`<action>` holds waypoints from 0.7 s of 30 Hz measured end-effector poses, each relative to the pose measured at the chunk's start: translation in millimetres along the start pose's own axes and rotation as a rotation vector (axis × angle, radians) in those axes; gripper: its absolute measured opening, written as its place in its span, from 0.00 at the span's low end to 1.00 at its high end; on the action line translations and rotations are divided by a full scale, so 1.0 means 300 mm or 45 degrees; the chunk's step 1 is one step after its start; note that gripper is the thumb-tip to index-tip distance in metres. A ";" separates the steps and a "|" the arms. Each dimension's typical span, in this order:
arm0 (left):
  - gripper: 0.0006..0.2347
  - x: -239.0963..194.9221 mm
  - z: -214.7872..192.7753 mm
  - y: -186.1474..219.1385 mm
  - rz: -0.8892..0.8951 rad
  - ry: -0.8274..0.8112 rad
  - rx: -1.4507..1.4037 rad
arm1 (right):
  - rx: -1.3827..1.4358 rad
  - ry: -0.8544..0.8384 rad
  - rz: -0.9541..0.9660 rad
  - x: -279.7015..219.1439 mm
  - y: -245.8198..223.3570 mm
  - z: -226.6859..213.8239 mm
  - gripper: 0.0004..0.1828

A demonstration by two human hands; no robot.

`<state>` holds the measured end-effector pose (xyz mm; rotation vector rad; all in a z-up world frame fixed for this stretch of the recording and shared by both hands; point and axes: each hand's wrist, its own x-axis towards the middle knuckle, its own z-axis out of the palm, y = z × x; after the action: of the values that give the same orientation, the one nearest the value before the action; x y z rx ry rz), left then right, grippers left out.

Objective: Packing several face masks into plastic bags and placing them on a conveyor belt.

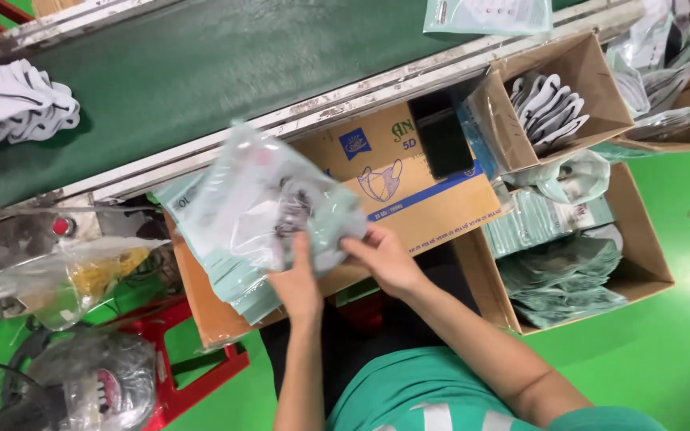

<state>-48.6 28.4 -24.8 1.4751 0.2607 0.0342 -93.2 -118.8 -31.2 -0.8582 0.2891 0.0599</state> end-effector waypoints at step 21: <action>0.08 -0.114 0.026 0.393 0.934 -0.527 0.465 | -1.536 -0.072 -0.901 -0.112 -0.255 0.032 0.17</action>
<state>-64.2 26.6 97.1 1.8297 -0.6482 0.2796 -110.5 -159.4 40.4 -2.1086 -0.1661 -0.4467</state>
